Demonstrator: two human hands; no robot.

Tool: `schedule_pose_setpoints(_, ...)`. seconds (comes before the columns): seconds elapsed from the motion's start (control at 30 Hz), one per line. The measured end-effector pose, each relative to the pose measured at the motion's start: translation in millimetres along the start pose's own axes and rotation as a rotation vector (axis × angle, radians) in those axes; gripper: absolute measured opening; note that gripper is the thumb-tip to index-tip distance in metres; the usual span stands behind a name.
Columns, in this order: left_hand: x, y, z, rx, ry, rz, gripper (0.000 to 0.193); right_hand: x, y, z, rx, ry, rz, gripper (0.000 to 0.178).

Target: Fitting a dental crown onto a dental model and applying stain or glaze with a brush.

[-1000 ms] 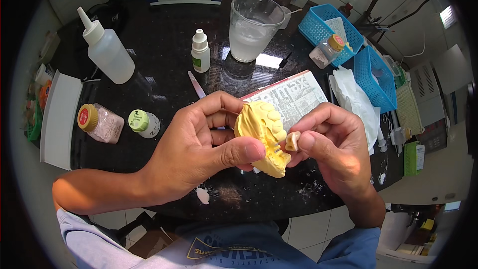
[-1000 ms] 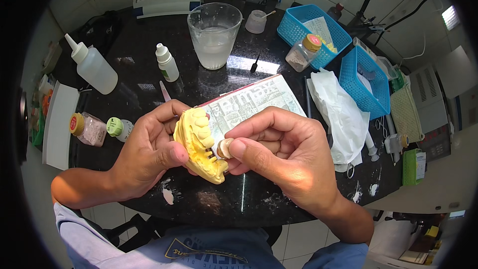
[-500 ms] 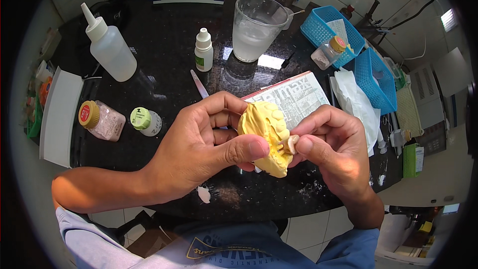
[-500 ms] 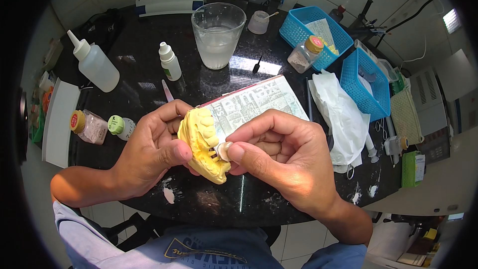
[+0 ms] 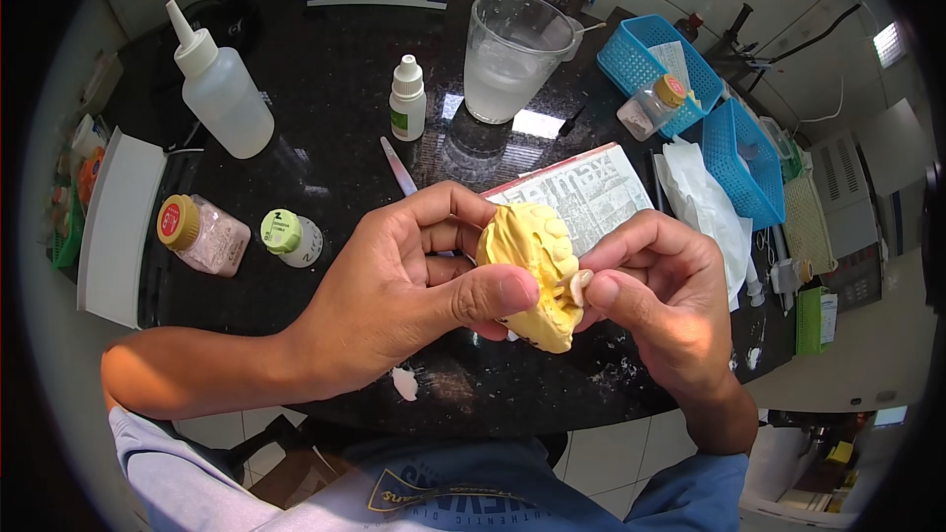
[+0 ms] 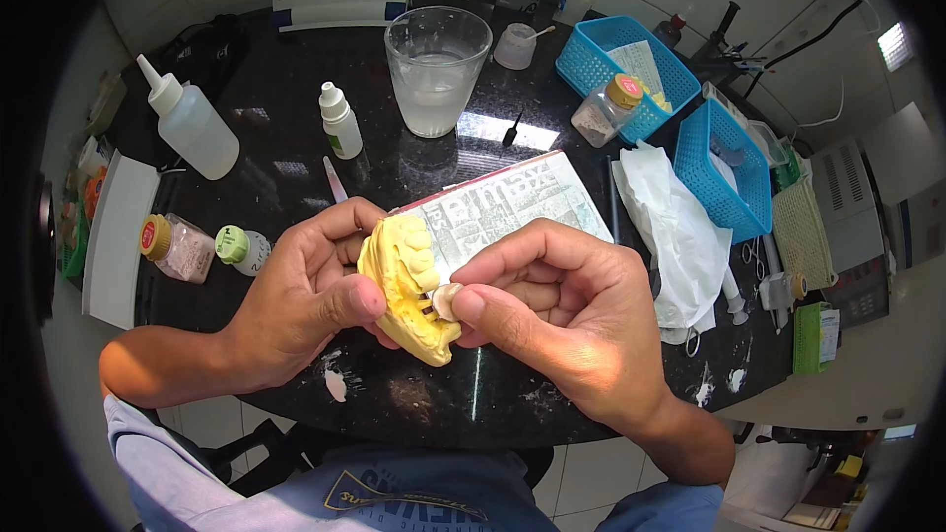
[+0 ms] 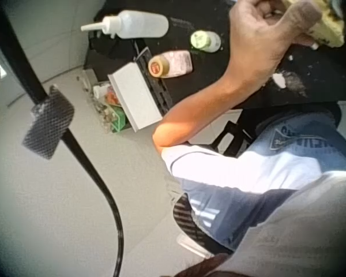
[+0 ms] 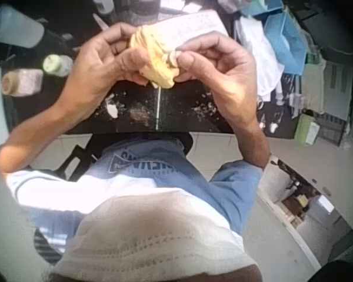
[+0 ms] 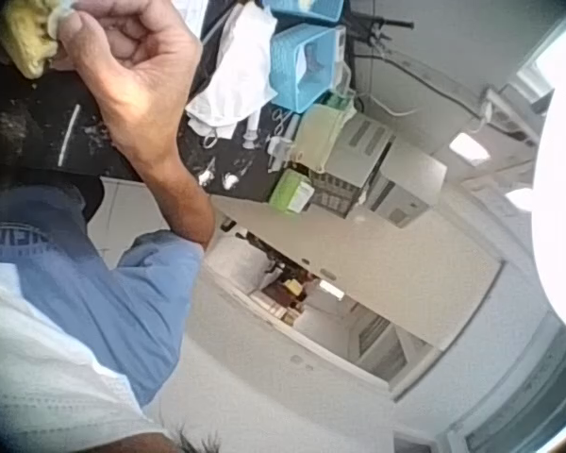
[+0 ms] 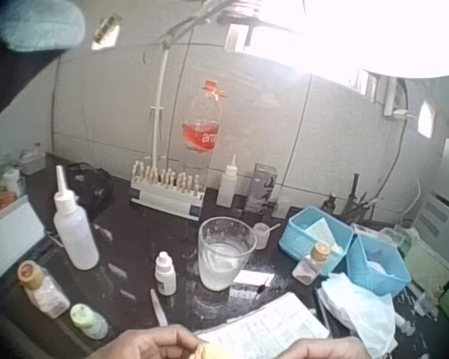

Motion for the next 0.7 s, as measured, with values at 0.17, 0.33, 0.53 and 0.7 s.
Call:
schedule_pose_setpoints(0.17,0.1,-0.2,0.3,-0.001,0.002,-0.02,0.059,0.9,-0.1,1.0,0.003,0.001,0.006,0.014)
schedule_pose_setpoints(0.33,0.9,0.8,0.1,0.001,0.002,-0.022,0.058,1.9,-1.2,1.1,-0.019,0.009,0.009,0.013)
schedule_pose_setpoints(0.53,0.2,0.6,0.2,0.0,-0.002,-0.022,0.057,1.1,0.6,1.4,-0.013,0.02,0.023,0.013)
schedule_pose_setpoints(0.7,0.8,0.4,0.0,0.005,-0.002,-0.014,0.058,1.2,1.0,1.3,-0.04,0.017,0.027,0.013)
Point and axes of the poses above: each hand's wrist, its own z-axis away from the middle knuckle, its own x-axis out of the palm, y = z × x, the point moved 5 cm from there along -z, towards the middle knuckle, and after that the axes turned 5 degrees about x, right-handed, at the moved point
